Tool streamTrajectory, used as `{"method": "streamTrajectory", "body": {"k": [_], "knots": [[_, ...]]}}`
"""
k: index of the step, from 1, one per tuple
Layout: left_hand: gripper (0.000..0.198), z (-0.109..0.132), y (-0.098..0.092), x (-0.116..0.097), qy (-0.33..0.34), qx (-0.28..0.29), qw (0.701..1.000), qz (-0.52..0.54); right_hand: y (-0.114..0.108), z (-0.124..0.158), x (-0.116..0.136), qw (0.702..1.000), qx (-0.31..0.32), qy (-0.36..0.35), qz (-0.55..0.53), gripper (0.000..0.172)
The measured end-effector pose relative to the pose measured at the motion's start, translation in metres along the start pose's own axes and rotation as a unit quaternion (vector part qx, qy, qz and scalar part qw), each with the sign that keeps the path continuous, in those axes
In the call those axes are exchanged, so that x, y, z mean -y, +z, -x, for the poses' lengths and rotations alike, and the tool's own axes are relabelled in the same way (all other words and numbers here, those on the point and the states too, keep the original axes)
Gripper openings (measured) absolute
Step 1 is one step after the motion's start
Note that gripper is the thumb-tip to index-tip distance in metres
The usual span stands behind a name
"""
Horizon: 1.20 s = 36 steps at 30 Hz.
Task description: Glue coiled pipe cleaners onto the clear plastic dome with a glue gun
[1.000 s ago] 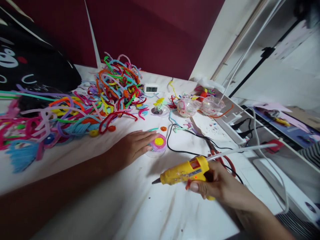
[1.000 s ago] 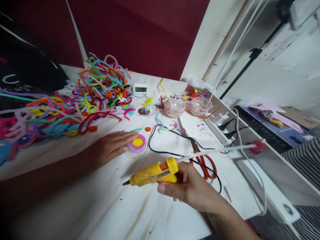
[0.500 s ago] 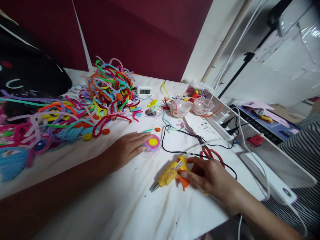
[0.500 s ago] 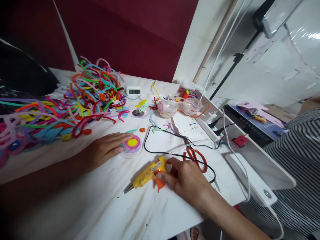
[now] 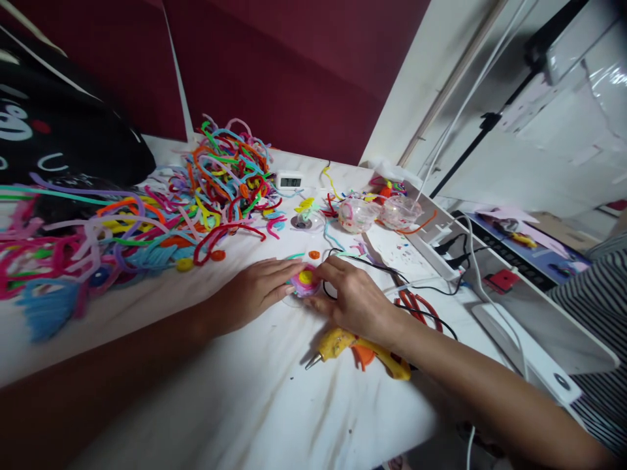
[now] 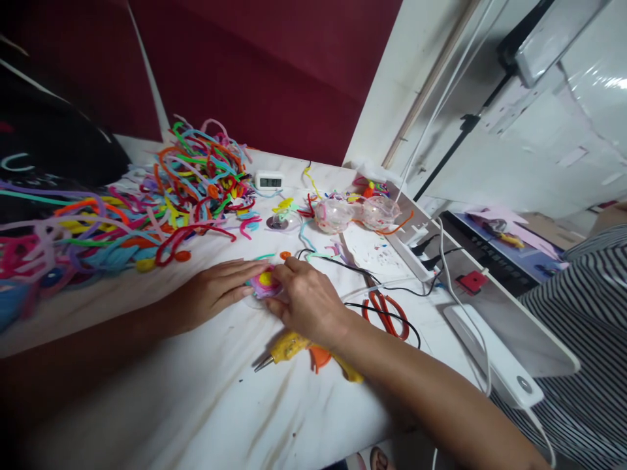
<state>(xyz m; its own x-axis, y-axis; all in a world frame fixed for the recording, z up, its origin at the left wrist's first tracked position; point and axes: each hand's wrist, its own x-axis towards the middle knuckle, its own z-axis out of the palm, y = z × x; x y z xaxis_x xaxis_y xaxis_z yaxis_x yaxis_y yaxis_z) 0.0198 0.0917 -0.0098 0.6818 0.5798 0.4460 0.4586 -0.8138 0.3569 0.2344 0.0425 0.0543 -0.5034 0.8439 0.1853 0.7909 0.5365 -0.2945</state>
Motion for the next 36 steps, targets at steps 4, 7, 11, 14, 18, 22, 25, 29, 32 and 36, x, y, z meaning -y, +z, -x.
{"method": "streamTrajectory", "body": {"k": [4,7,11,14,18,22,25,29,32,36], "knots": [[0.043,0.001,0.001,0.001,0.0,-0.01,1.0,0.006,0.007,0.0,0.0,1.0,-0.024,0.012,-0.01,0.019],[0.043,0.001,0.003,0.002,-0.003,-0.02,1.0,0.013,0.012,0.0,0.001,0.999,-0.044,0.022,-0.021,0.016],[0.044,0.001,0.004,0.003,-0.008,-0.024,0.999,0.032,0.017,-0.001,0.003,0.997,-0.062,0.035,-0.029,0.015],[0.043,0.001,0.005,0.003,-0.015,-0.025,0.998,0.047,0.017,-0.002,0.004,0.996,-0.066,0.047,-0.034,0.012],[0.042,0.001,0.004,0.003,-0.016,-0.025,0.998,0.054,0.017,-0.004,0.004,0.996,-0.059,0.065,-0.036,0.013],[0.041,0.001,0.004,0.004,-0.014,-0.023,0.998,0.055,0.017,-0.006,0.007,0.994,-0.053,0.083,-0.045,0.013],[0.042,0.001,0.004,0.005,-0.01,-0.015,0.998,0.052,0.016,-0.008,0.008,0.993,-0.04,0.097,-0.061,0.013],[0.042,-0.001,0.002,0.006,-0.01,-0.005,0.999,0.05,0.015,-0.009,0.007,0.993,-0.038,0.092,-0.065,0.014],[0.042,-0.002,0.0,0.005,-0.016,0.002,0.998,0.058,0.014,-0.01,0.007,0.993,-0.036,0.092,-0.064,0.014],[0.042,-0.003,-0.001,0.005,-0.025,0.016,0.997,0.068,0.013,-0.01,0.008,0.993,-0.033,0.096,-0.062,0.013]]}}
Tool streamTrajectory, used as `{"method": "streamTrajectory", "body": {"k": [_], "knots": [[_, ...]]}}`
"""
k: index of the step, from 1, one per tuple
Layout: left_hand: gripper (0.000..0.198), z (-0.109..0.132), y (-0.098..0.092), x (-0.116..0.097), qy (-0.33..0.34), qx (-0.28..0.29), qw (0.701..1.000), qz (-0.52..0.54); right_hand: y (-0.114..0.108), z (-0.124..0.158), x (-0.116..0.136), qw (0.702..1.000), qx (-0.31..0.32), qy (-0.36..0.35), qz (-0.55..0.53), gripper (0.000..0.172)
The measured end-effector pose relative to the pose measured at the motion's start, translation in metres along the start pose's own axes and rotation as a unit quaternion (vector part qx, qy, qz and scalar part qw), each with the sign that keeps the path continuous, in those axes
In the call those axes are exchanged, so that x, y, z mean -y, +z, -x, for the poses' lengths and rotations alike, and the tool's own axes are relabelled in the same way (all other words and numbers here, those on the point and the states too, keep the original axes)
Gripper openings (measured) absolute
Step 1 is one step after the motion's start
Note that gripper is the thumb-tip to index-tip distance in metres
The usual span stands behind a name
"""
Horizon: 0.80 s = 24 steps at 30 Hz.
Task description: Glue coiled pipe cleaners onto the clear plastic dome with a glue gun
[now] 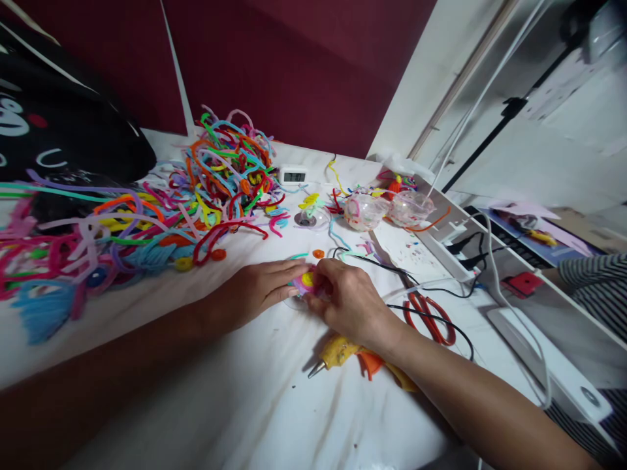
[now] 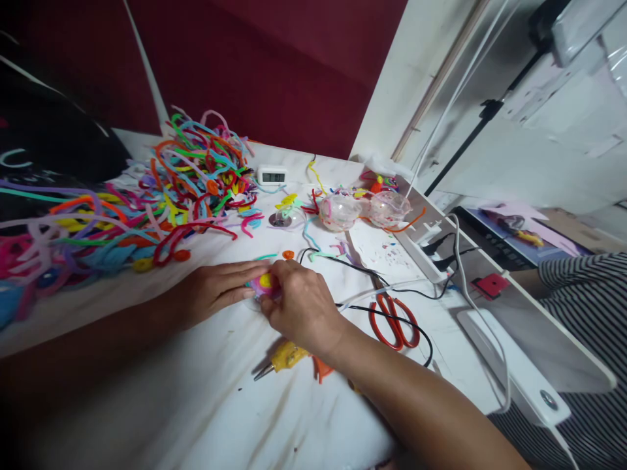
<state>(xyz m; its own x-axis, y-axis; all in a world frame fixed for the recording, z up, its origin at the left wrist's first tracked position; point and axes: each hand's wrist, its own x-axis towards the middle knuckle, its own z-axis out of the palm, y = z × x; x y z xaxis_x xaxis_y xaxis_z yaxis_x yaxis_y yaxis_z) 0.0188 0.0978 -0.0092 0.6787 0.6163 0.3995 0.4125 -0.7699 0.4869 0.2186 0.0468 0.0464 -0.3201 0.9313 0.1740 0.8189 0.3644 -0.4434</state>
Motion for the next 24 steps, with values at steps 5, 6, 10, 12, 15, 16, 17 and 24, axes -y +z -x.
{"method": "streamTrajectory", "body": {"k": [5,6,10,12,15,16,17,24], "knots": [[0.043,-0.0013,-0.0001,0.0011,0.014,-0.002,1.0,-0.004,-0.0005,-0.0009,0.001,1.0,0.001,0.0,-0.003,0.013],[0.042,-0.0014,-0.0001,0.0014,0.016,0.0,1.0,-0.006,-0.0004,-0.0013,0.0011,1.0,0.002,0.002,-0.002,0.013],[0.041,0.0,-0.0006,0.0023,0.014,0.004,1.0,-0.011,-0.0002,-0.0024,0.0014,1.0,0.005,0.001,0.002,0.012],[0.04,0.0008,-0.0009,0.0028,0.01,0.004,1.0,-0.009,-0.0005,-0.0028,0.0016,1.0,0.007,0.0,0.001,0.012],[0.041,0.0009,-0.001,0.0035,0.007,0.008,1.0,-0.002,-0.0011,-0.0036,0.0024,1.0,0.012,0.002,-0.001,0.013],[0.041,0.0007,-0.0009,0.0036,0.008,0.009,1.0,-0.002,-0.0012,-0.0038,0.0028,1.0,0.012,0.002,-0.001,0.013],[0.041,0.0004,-0.0008,0.0036,0.009,0.01,1.0,-0.003,-0.0012,-0.0041,0.0031,1.0,0.011,0.002,-0.002,0.012],[0.041,-0.0003,-0.0021,0.0016,0.002,0.014,1.0,-0.013,0.0008,-0.0048,0.0034,1.0,0.001,0.006,0.004,0.012]]}}
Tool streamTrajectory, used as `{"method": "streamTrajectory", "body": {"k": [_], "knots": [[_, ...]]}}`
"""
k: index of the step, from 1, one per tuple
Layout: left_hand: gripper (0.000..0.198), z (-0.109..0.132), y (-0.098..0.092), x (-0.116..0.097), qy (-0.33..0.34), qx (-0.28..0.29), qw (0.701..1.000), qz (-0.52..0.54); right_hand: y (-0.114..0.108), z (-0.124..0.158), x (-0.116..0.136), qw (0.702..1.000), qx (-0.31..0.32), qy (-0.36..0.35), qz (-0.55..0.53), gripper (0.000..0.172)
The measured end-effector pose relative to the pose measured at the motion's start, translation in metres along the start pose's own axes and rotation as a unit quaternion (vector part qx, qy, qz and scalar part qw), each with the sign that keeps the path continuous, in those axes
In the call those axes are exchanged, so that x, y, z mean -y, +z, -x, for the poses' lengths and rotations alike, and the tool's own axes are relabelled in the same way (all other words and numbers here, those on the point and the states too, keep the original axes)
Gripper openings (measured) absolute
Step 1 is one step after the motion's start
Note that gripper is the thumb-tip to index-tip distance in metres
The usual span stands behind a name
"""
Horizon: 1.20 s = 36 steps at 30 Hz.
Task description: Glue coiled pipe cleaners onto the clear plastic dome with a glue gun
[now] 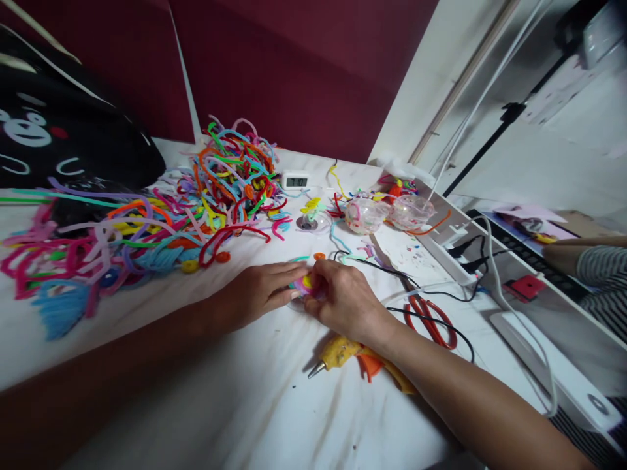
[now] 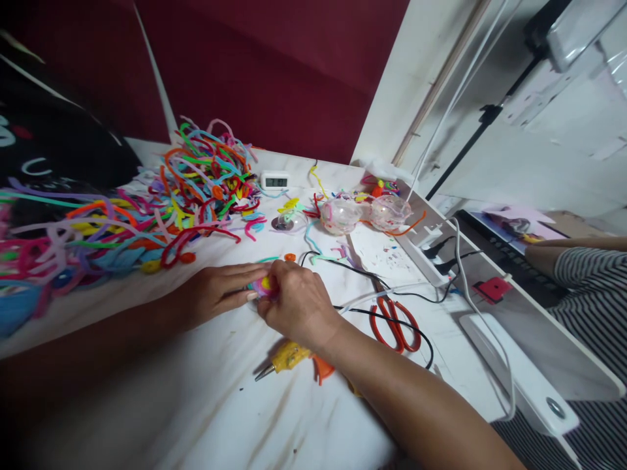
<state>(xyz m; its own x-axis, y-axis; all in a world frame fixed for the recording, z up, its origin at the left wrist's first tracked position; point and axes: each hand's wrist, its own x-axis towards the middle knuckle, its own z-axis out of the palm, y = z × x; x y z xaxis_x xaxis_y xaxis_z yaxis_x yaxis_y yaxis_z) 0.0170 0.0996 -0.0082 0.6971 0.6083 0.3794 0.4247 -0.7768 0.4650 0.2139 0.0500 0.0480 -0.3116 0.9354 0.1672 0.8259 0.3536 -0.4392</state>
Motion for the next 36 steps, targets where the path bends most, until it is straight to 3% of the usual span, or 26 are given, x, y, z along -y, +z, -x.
{"method": "streamTrajectory", "body": {"k": [13,25,36], "knots": [[0.044,-0.001,-0.001,0.004,0.0,0.008,1.0,0.002,-0.003,0.001,-0.001,1.0,0.015,0.01,0.026,0.015],[0.043,0.001,0.008,0.009,0.006,-0.025,0.999,0.028,-0.002,-0.001,-0.002,1.0,0.01,0.014,0.017,0.016],[0.042,-0.003,-0.004,-0.005,-0.01,-0.004,1.0,0.022,0.001,0.001,-0.003,1.0,0.0,0.007,0.002,0.015]]}}
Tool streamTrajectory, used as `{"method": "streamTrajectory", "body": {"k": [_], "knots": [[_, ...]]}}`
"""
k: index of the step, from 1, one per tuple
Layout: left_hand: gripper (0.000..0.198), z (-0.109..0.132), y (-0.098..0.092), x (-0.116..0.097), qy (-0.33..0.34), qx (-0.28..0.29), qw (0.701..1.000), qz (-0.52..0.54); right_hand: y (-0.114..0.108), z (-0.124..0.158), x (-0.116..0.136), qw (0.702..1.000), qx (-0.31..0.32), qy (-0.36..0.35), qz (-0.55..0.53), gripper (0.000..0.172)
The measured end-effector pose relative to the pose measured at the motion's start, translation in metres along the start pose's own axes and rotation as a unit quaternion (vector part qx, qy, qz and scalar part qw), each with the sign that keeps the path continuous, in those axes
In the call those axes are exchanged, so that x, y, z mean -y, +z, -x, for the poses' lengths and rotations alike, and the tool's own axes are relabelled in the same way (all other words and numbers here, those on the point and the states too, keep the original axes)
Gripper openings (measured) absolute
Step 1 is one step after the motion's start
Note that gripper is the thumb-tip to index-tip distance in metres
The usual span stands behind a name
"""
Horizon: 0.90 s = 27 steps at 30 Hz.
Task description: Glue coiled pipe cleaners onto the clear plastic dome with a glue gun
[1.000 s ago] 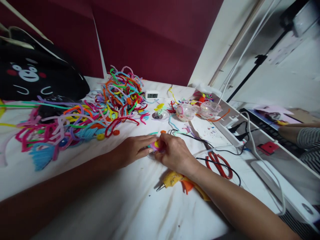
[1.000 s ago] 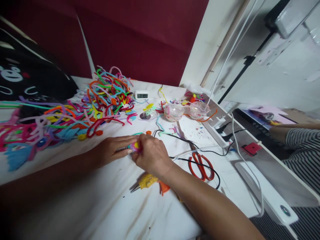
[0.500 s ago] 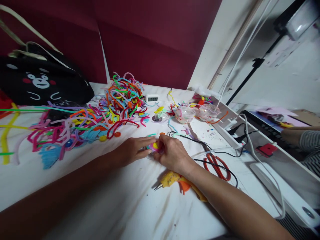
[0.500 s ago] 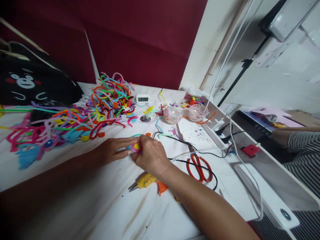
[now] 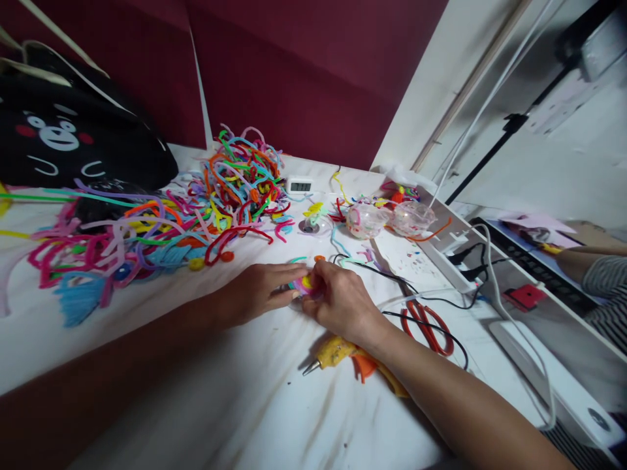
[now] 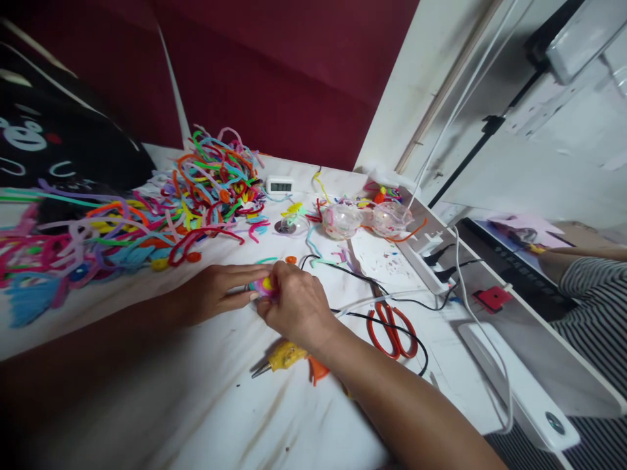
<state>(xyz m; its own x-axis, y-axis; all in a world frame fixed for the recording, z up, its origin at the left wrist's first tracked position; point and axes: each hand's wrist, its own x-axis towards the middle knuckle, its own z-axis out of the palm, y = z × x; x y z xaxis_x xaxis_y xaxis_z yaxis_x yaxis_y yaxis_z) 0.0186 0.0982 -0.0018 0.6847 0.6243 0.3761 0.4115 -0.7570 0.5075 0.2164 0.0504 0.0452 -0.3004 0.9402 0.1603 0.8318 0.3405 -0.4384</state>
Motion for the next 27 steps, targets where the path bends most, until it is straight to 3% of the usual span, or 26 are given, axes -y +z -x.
{"method": "streamTrajectory", "body": {"k": [27], "knots": [[0.042,-0.0039,-0.0074,-0.0016,0.009,0.048,0.999,-0.016,-0.0039,0.0001,-0.0061,1.0,0.014,-0.021,-0.01,0.017]]}}
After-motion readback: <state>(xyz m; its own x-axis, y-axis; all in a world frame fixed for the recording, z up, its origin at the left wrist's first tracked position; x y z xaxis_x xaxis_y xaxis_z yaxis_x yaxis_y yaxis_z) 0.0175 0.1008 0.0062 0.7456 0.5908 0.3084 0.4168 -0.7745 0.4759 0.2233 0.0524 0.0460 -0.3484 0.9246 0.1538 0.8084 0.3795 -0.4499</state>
